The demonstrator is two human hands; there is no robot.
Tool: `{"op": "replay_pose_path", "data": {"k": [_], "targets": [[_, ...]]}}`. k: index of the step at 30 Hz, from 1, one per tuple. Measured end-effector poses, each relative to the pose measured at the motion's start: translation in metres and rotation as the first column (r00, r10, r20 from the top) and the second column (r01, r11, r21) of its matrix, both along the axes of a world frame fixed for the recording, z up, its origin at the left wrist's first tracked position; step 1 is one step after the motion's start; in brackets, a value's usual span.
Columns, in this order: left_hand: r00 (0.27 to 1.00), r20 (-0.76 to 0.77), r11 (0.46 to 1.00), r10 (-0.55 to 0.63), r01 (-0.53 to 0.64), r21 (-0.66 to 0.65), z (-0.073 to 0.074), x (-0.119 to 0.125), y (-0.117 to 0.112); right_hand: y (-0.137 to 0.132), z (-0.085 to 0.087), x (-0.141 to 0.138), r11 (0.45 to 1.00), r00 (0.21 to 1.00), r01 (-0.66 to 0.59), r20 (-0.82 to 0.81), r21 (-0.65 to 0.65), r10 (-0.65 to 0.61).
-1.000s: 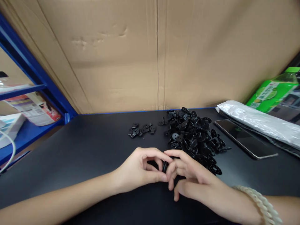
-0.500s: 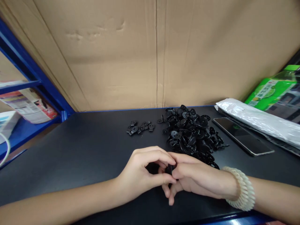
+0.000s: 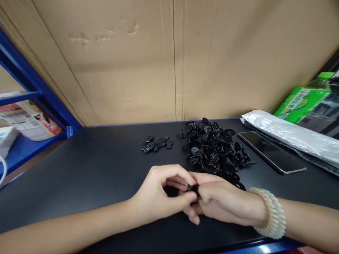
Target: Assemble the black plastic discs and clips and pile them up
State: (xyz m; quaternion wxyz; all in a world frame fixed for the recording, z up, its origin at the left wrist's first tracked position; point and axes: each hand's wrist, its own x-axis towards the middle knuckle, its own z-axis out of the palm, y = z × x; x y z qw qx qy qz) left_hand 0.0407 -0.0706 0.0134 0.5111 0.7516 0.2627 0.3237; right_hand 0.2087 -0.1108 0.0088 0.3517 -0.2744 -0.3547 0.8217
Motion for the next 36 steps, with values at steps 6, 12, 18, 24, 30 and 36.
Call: {"op": "replay_pose_path", "data": {"k": [6,12,18,24,30,36], "targets": [[0.988,0.150,0.983,-0.027,0.053,-0.174,-0.005,-0.005,0.000,-0.003,0.004,0.003,1.000,1.000,0.003,0.005,-0.001,-0.003],[0.973,0.230,0.999,-0.030,0.025,0.027,0.000,-0.009,-0.006,-0.004,0.008,0.005,0.986,0.990,0.093,0.090,0.140,-0.106],[0.974,0.223,0.971,-0.051,-0.004,0.241,0.008,-0.014,-0.015,-0.013,0.016,0.010,0.946,0.991,0.051,0.103,0.321,-0.089],[0.987,0.159,0.850,-0.001,-0.083,0.520,0.013,-0.014,-0.016,-0.017,0.031,0.024,0.922,0.973,-0.081,0.232,0.379,-0.010],[0.991,0.124,0.802,0.044,-0.108,0.587,0.015,-0.014,-0.015,-0.009,0.035,0.031,0.737,0.835,-0.071,0.445,0.672,-0.325],[0.993,0.117,0.764,0.015,-0.086,0.639,0.014,-0.017,-0.017,-0.005,0.030,0.028,0.806,0.913,-0.022,0.339,0.592,-0.225]]}}
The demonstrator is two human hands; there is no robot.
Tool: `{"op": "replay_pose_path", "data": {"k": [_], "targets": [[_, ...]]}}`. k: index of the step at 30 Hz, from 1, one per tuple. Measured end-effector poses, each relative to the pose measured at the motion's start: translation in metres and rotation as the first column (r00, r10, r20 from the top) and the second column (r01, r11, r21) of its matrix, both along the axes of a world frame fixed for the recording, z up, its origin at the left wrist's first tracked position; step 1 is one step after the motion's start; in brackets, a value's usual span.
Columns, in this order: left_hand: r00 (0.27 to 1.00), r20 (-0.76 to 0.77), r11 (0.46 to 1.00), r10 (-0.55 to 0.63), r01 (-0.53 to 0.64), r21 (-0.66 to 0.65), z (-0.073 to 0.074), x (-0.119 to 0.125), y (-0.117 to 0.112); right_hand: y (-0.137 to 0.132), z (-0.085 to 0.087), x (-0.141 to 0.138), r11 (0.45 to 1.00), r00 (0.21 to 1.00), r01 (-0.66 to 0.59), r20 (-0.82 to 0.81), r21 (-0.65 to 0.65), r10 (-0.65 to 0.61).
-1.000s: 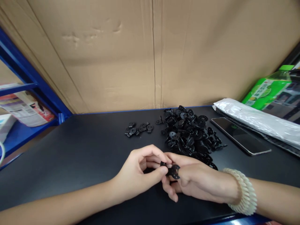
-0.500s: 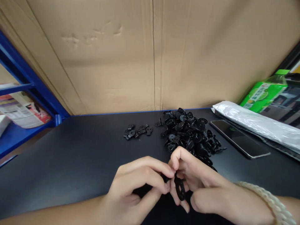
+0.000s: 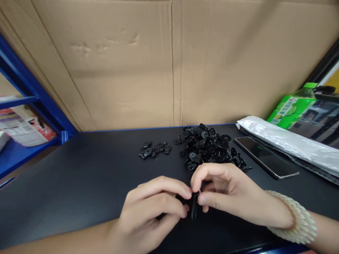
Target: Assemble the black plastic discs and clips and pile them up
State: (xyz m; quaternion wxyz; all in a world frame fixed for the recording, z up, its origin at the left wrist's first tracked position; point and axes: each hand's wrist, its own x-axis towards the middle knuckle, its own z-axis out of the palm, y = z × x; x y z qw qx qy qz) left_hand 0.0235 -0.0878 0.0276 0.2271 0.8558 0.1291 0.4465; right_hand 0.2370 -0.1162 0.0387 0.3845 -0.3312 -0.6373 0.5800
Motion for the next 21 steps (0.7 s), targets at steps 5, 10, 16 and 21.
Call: {"op": "replay_pose_path", "data": {"k": [5,10,16,21], "targets": [[0.993,-0.044,0.994,0.113,-0.113,0.005,-0.009,-0.003,0.005,0.014,0.010,0.022,0.682,0.868,0.242,0.161,0.690,-0.470],[0.962,-0.084,0.965,0.260,-0.261,-0.006,-0.016,-0.004,0.018,0.039,0.017,0.056,0.349,0.588,0.102,0.227,0.932,-0.776],[0.950,-0.256,0.983,0.177,-0.185,-0.008,-0.016,-0.003,0.022,0.040,0.013,0.055,0.382,0.607,0.062,0.269,0.922,-0.748],[0.863,-0.475,0.982,0.171,-0.109,0.155,-0.019,-0.004,0.022,0.008,0.015,0.023,0.544,0.769,0.242,0.184,0.803,-0.613]]}}
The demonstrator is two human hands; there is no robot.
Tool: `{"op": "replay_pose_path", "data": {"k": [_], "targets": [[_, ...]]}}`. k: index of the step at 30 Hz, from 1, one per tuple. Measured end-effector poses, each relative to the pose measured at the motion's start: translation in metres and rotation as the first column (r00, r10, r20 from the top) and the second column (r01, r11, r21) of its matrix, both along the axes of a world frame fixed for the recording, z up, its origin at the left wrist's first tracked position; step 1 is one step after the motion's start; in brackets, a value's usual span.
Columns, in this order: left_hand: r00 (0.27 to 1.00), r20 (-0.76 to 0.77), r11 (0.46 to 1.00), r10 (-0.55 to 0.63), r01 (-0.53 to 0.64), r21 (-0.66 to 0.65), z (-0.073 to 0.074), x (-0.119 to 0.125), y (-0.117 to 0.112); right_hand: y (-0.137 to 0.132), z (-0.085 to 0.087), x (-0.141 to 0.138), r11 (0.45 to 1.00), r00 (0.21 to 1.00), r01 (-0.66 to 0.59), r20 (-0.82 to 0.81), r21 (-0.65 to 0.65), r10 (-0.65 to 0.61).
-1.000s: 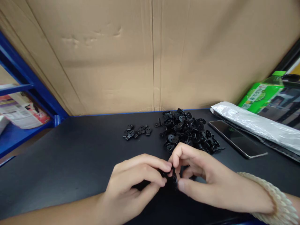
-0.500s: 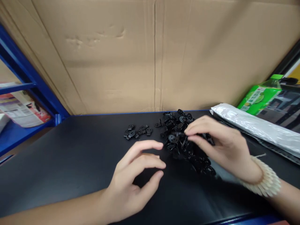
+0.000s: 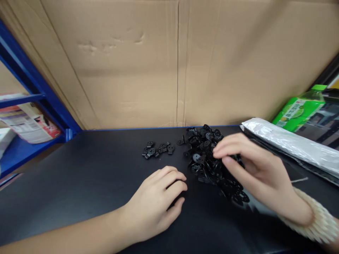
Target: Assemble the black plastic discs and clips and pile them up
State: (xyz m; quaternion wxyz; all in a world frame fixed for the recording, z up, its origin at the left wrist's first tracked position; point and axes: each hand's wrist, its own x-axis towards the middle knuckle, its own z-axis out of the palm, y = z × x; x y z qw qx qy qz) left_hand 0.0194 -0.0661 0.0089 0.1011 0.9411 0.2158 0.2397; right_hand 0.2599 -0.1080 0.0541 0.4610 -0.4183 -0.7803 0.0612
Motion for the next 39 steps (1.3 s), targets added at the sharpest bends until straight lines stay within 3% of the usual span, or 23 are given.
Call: {"op": "replay_pose_path", "data": {"k": [2,4,7,9,11,13,17,20,25,28,32,36,39], "targets": [[0.993,-0.101,0.994,0.067,-0.058,0.090,0.000,-0.001,0.000,-0.014,-0.005,-0.017,0.958,0.980,-0.186,-0.107,-0.218,0.165],[0.973,-0.165,0.971,0.159,-0.124,0.202,0.002,-0.002,0.003,-0.022,-0.018,-0.033,0.869,0.934,-0.358,-0.145,-0.340,0.328],[0.920,-0.197,0.904,0.338,-0.259,0.341,0.012,-0.007,0.017,-0.020,-0.043,-0.046,0.701,0.789,-0.603,-0.152,-0.381,0.596],[0.872,-0.190,0.869,0.451,-0.380,0.318,0.020,-0.015,0.035,-0.014,-0.057,-0.049,0.647,0.755,-0.641,-0.187,-0.413,0.629],[0.846,-0.180,0.861,0.503,-0.470,0.195,0.025,-0.026,0.055,-0.010,-0.064,-0.049,0.652,0.780,-0.614,-0.215,-0.445,0.587],[0.845,-0.180,0.863,0.504,-0.489,0.124,0.026,-0.037,0.073,-0.008,-0.066,-0.048,0.666,0.808,-0.582,-0.238,-0.467,0.539],[0.881,-0.174,0.897,0.440,-0.439,0.043,0.018,-0.048,0.093,-0.007,-0.067,-0.049,0.628,0.800,-0.591,-0.266,-0.506,0.538],[0.904,-0.140,0.914,0.403,-0.404,0.023,0.015,-0.047,0.095,-0.004,-0.071,-0.051,0.635,0.802,-0.588,-0.259,-0.500,0.539],[0.931,-0.011,0.931,0.365,-0.366,-0.006,0.026,-0.032,0.067,-0.004,-0.073,-0.055,0.631,0.817,-0.576,-0.347,-0.520,0.460],[0.965,0.156,0.958,0.211,-0.173,-0.230,0.032,-0.015,0.035,-0.006,-0.065,-0.057,0.554,0.803,-0.588,-0.504,-0.589,0.317],[0.922,0.377,0.961,0.089,0.020,-0.276,0.029,0.005,0.001,-0.007,-0.049,-0.058,0.480,0.710,-0.642,-0.700,-0.598,0.079],[0.889,0.455,0.946,0.056,0.099,-0.309,0.017,0.012,-0.010,-0.002,-0.044,-0.052,0.402,0.637,-0.731,-0.763,-0.551,0.113],[0.900,0.434,0.938,0.042,0.114,-0.328,0.010,0.009,-0.013,-0.001,-0.045,-0.048,0.378,0.609,-0.759,-0.782,-0.529,0.129]]}}
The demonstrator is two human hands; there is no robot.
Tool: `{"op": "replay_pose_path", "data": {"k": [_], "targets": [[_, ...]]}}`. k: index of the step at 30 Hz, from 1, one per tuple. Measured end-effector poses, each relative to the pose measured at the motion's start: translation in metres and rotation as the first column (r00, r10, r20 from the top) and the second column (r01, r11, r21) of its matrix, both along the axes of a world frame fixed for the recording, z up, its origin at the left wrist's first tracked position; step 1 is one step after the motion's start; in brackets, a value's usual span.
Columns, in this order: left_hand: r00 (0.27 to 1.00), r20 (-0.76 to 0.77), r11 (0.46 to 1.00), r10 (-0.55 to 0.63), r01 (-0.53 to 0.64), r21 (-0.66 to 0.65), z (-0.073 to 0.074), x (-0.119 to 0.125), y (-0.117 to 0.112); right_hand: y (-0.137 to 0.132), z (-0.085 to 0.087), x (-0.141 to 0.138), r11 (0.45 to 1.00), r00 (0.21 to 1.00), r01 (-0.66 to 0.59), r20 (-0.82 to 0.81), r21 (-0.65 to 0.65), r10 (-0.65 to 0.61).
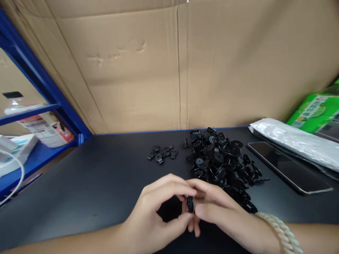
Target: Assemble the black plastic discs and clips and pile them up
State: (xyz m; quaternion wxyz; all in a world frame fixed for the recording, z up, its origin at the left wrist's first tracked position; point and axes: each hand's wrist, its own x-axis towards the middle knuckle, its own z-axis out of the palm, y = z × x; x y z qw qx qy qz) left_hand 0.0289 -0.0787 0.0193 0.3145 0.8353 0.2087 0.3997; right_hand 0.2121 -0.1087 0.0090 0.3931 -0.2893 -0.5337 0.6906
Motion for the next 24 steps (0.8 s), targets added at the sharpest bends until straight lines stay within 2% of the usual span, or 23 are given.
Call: {"op": "replay_pose_path", "data": {"k": [5,14,22,24], "targets": [[0.999,-0.017,1.000,-0.030,0.030,-0.006,-0.0030,-0.0014,-0.0035,-0.0021,0.0003,0.0001,1.000,1.000,0.003,0.024,-0.001,-0.003],[0.999,-0.021,0.999,-0.034,0.034,-0.022,0.0015,0.0001,-0.0012,-0.0036,-0.0004,-0.0044,0.998,0.997,0.041,0.064,-0.052,-0.038],[1.000,0.022,0.998,-0.017,0.018,-0.054,0.0005,0.0046,0.0002,-0.0039,0.0045,-0.0042,0.999,0.982,-0.009,0.187,0.040,0.001],[0.999,0.037,0.997,-0.019,0.022,-0.079,-0.0012,0.0053,0.0015,-0.0027,0.0032,-0.0054,1.000,0.983,-0.023,0.180,0.009,0.021]]}}
